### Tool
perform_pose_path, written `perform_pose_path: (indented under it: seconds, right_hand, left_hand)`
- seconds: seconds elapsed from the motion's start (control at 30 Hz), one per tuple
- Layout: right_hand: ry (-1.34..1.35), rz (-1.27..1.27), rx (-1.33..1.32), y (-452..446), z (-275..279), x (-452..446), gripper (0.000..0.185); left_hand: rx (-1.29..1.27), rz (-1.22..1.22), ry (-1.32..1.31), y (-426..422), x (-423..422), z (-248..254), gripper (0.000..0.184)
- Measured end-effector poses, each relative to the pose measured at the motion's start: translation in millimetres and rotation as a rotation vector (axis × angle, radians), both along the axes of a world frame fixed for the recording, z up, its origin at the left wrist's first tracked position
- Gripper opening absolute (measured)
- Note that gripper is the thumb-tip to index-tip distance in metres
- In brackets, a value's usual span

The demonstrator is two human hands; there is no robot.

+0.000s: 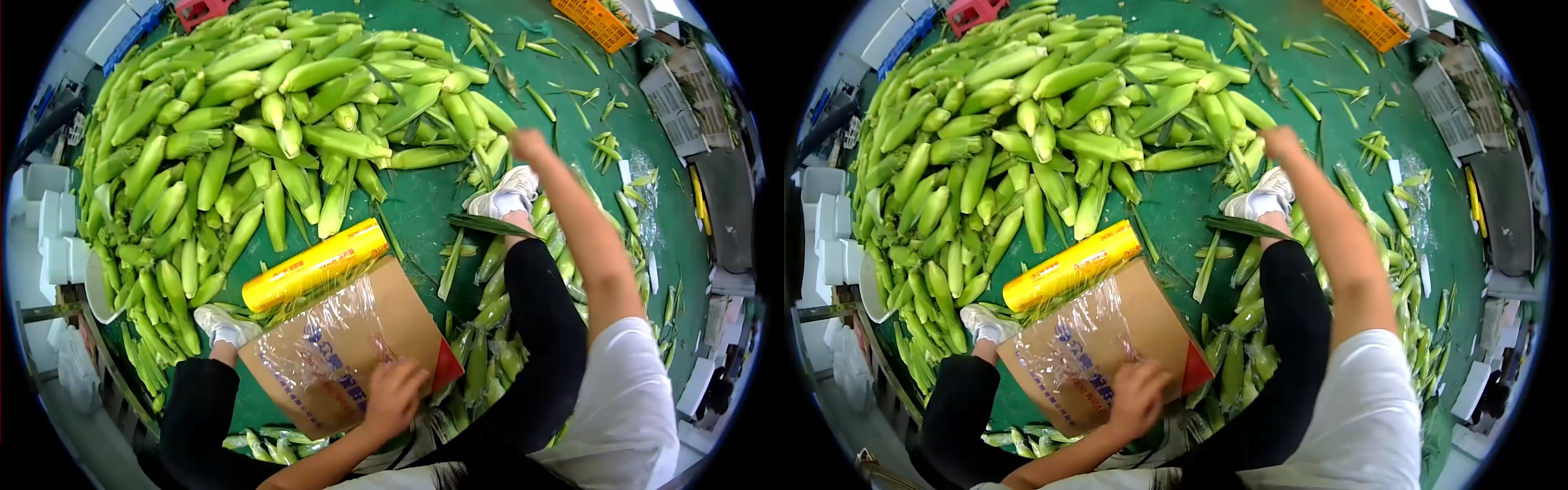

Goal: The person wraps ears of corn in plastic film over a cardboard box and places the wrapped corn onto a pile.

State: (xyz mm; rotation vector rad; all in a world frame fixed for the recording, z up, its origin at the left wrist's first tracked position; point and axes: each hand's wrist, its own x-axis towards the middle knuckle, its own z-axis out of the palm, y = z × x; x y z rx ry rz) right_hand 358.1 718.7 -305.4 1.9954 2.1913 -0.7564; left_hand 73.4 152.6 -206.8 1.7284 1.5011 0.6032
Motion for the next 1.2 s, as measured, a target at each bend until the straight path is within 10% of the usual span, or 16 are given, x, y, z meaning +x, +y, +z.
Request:
perform_pose_path:
  seconds: [0.03,0.1,0.23,0.37,0.43,0.57,0.7,0.77,0.87,0.97,1.03,1.13,1.2]
  right_hand:
    - [-0.342,0.24,0.156,6,-83,15,0.041]
    - [-0.025,-0.455,-0.057,-11,-121,-20,0.07]
    - [-0.092,-0.808,0.259,-20,-197,-63,0.11]
    - [0.781,-1.015,0.296,-23,-202,-41,0.062]
    - [1.391,-1.019,-0.316,-64,-143,-28,0.04]
    - [1.296,-0.91,-1.01,-194,33,-18,0.05]
    - [0.906,-0.931,-1.101,-209,147,13,0.048]
    - [0.767,-0.616,-0.699,-133,199,51,0.027]
    - [1.258,-0.769,0.251,32,311,130,0.038]
    - [1.447,-0.895,0.376,112,430,130,0.059]
    - [1.224,-0.818,0.611,137,393,60,0.056]
    - [0.9,-0.316,0.189,142,217,-21,0.041]
    - [0.039,-0.217,0.032,139,64,-63,0.049]
  left_hand:
    - [-0.028,0.158,0.106,11,-10,-4,0.059]
    - [-0.11,0.255,0.235,8,-21,-27,0.062]
    - [-0.278,0.159,0.251,-31,-15,-68,0.066]
    - [-0.156,0.07,0.366,-46,-13,-81,0.063]
    - [-0.108,0.057,0.399,-43,-12,-81,0.064]
    - [-0.074,0.037,0.417,-44,-11,-80,0.062]
    - [-0.039,0.029,0.449,-41,-6,-77,0.06]
    - [-0.042,0.033,0.43,-43,-8,-76,0.064]
    - [-0.031,0.032,0.439,-44,-6,-78,0.065]
    - [-0.049,0.012,0.497,-42,-7,-77,0.065]
    - [-0.039,0.016,0.502,-42,-6,-79,0.065]
    - [-0.095,-0.033,0.459,-38,-8,-71,0.063]
    - [0.03,-0.234,0.419,-41,-12,-73,0.061]
